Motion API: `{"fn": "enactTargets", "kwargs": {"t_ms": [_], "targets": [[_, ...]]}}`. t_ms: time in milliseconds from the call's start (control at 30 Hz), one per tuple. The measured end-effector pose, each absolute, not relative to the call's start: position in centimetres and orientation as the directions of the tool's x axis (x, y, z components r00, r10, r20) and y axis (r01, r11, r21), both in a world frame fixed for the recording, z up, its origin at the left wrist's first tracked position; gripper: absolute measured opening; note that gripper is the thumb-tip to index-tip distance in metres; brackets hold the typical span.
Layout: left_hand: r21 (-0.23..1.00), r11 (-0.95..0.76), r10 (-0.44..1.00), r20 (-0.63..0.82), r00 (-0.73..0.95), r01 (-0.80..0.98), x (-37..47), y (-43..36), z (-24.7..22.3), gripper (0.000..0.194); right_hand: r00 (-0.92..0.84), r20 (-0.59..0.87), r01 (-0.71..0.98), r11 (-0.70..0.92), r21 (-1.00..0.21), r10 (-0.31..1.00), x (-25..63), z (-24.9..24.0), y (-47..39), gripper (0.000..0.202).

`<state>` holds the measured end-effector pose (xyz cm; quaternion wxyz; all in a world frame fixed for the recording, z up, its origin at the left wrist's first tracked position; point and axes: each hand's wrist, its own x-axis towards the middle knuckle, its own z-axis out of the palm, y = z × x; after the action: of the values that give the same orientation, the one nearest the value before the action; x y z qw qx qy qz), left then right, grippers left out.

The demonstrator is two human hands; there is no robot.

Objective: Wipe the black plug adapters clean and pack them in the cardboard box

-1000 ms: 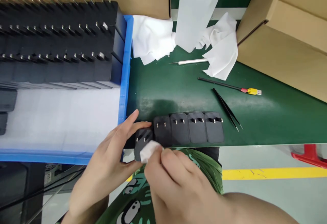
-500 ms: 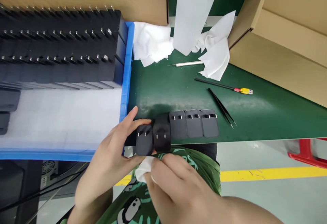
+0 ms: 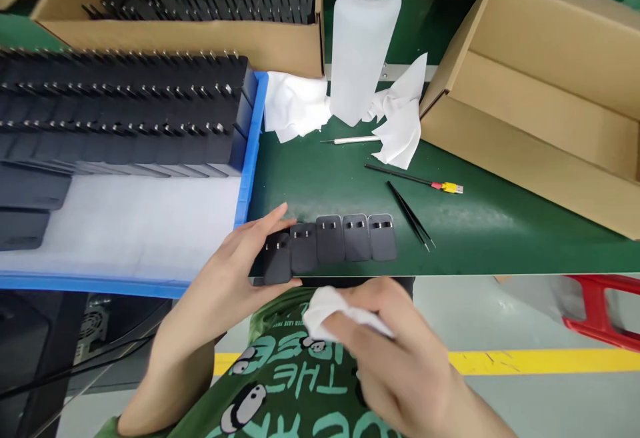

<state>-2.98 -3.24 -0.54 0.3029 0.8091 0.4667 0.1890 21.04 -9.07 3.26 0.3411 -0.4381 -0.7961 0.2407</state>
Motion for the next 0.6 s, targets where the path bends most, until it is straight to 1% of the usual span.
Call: {"fn": "enactTargets", "kwargs": {"t_ms": [67, 133, 200, 267, 367, 433, 500, 533, 567, 600], "targets": [[0.674, -0.386, 0.855, 0.005, 0.518, 0.630, -2.9, -3.0, -0.5, 0.094, -0.305, 0.415, 0.583, 0.513, -0.631, 0.857, 22.0, 2.6, -8.7, 0.043], [0.683, -0.390, 0.845, -0.001, 0.534, 0.618, -2.9, -2.8, -0.4, 0.088, -0.260, 0.449, 0.625, 0.503, -0.597, 0.855, 22.7, 2.0, -8.2, 0.047], [0.692, -0.385, 0.840, -0.009, 0.542, 0.610, -2.9, -2.5, -0.3, 0.085, -0.225, 0.466, 0.691, 0.477, -0.543, 0.856, 23.2, 1.4, -7.7, 0.048], [0.701, -0.378, 0.839, -0.018, 0.544, 0.605, -2.8, -2.2, -0.3, 0.088, -0.196, 0.476, 0.776, 0.432, -0.459, 0.857, 23.5, 0.8, -7.2, 0.045], [0.708, -0.372, 0.852, 0.002, 0.524, 0.601, -2.6, -2.0, -0.5, 0.087, -0.248, 0.472, 0.857, 0.419, -0.300, 0.846, 22.8, -0.1, -6.8, 0.038], [0.705, -0.378, 0.859, 0.026, 0.511, 0.600, -2.5, -2.0, -0.7, 0.084, -0.316, 0.474, 0.853, 0.465, -0.236, 0.822, 21.2, -0.5, -6.8, 0.033], [0.700, -0.391, 0.858, 0.043, 0.511, 0.598, -2.4, -2.0, -0.8, 0.082, -0.369, 0.483, 0.826, 0.519, -0.222, 0.794, 19.1, -0.6, -7.0, 0.028], [0.697, -0.400, 0.856, 0.051, 0.515, 0.595, -2.4, -2.0, -0.8, 0.081, -0.393, 0.486, 0.801, 0.551, -0.236, 0.780, 18.2, -0.4, -7.2, 0.026], [0.696, -0.407, 0.853, 0.058, 0.518, 0.592, -2.4, -2.0, -0.8, 0.079, -0.424, 0.479, 0.757, 0.591, -0.279, 0.768, 17.6, -0.1, -7.3, 0.023], [0.695, -0.413, 0.851, 0.065, 0.521, 0.588, -2.4, -2.0, -0.8, 0.078, -0.468, 0.459, 0.686, 0.638, -0.349, 0.755, 17.2, 0.3, -7.4, 0.022]]}}
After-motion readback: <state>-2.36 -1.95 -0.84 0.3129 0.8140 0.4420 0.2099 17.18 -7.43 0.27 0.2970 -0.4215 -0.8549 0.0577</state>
